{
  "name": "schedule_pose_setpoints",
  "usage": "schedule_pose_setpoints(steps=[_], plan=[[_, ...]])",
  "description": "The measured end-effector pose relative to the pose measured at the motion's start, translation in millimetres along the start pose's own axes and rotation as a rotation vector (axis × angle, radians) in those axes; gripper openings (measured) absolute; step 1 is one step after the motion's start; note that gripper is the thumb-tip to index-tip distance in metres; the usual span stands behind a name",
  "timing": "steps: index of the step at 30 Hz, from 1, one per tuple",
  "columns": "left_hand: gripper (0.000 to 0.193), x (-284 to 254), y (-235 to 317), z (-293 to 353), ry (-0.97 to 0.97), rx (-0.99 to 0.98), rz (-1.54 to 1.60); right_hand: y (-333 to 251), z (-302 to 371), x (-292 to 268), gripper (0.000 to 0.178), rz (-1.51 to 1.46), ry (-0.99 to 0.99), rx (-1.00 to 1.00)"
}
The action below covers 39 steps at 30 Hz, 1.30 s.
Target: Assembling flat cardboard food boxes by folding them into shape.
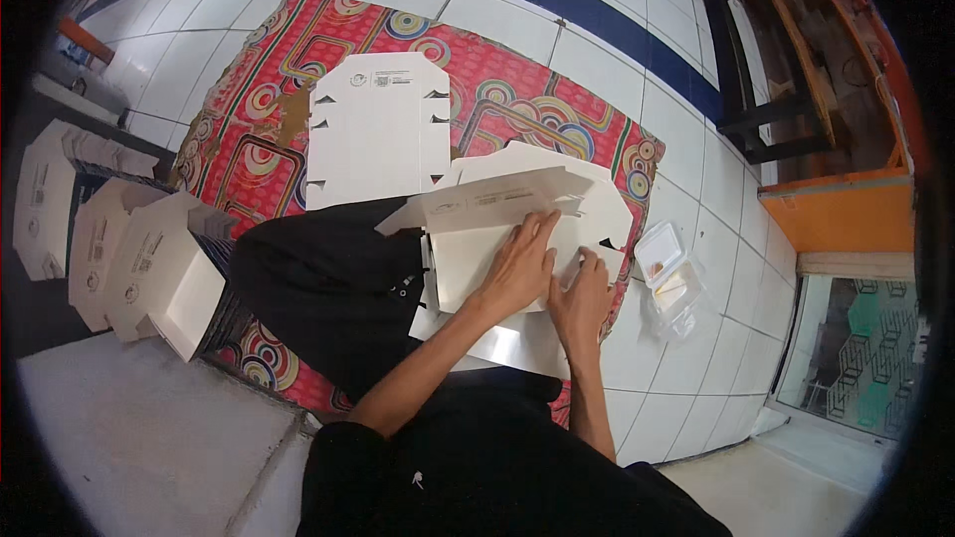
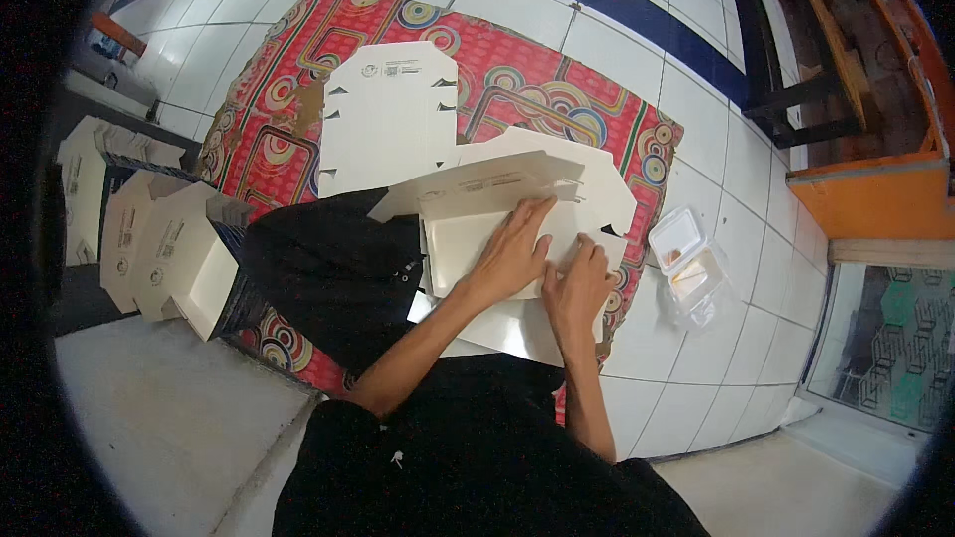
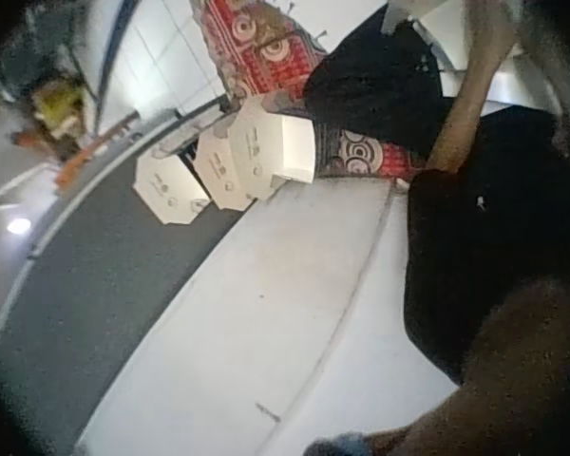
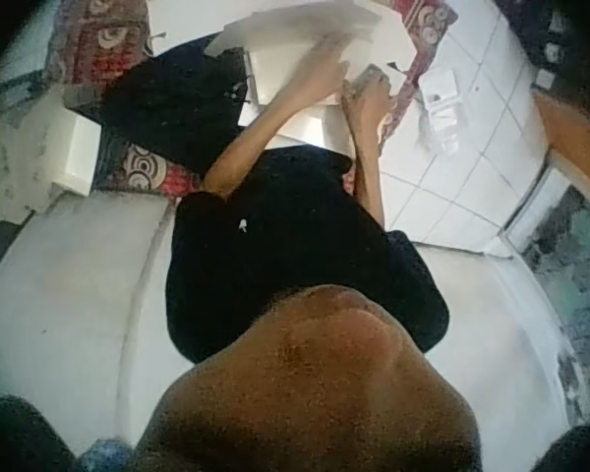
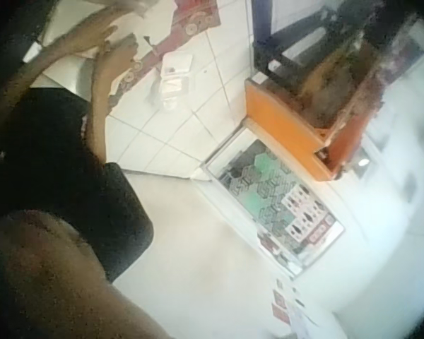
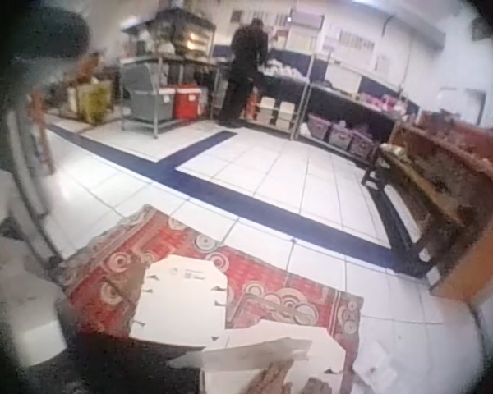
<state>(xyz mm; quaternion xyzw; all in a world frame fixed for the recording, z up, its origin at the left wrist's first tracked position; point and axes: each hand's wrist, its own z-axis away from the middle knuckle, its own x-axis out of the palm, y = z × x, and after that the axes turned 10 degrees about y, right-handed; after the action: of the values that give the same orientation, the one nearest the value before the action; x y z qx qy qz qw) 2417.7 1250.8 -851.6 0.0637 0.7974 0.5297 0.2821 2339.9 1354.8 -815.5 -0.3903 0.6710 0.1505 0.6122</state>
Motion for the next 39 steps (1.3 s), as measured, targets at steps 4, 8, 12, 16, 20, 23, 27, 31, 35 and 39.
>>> schedule_pose_setpoints(steps=[4, 8, 12, 16, 20, 23, 27, 31, 35, 39], plan=[[0.042, 10, -14, -17, -0.125, -0.079, -0.040, -1, 17, 1, 0.048, -0.204, -0.114, 0.063], [0.039, 3, -17, -13, -0.102, -0.142, 0.117, 1, 22, -2, 0.042, -0.460, -0.022, -0.015], [0.037, -7, -17, -5, -0.141, -0.256, 0.169, -6, 29, -1, 0.042, -0.501, -0.006, 0.058], [0.034, -16, -34, -6, -0.114, -0.331, 0.252, -10, 51, 6, 0.048, -0.470, -0.173, -0.041], [0.029, -29, -6, 3, -0.142, -0.462, 0.247, -12, 50, -1, 0.050, -0.497, -0.150, 0.014], [0.025, -26, -26, 12, -0.155, -0.554, 0.096, -10, 67, 3, 0.050, -0.549, -0.131, -0.059], [0.022, -21, -65, 19, 0.087, -0.621, 0.500, 0, 80, 10, 0.027, -0.794, -0.026, 0.222], [0.025, -26, -53, 18, 0.139, -0.624, 0.522, -1, 59, 15, 0.015, -0.964, 0.039, 0.618], [0.028, -28, -42, 26, 0.088, -0.631, 0.458, -19, 58, 15, 0.013, -0.764, 0.057, 0.300], [0.033, -31, -44, 26, 0.162, -0.514, 0.334, -31, 75, 11, 0.015, -0.714, 0.069, -0.014]])
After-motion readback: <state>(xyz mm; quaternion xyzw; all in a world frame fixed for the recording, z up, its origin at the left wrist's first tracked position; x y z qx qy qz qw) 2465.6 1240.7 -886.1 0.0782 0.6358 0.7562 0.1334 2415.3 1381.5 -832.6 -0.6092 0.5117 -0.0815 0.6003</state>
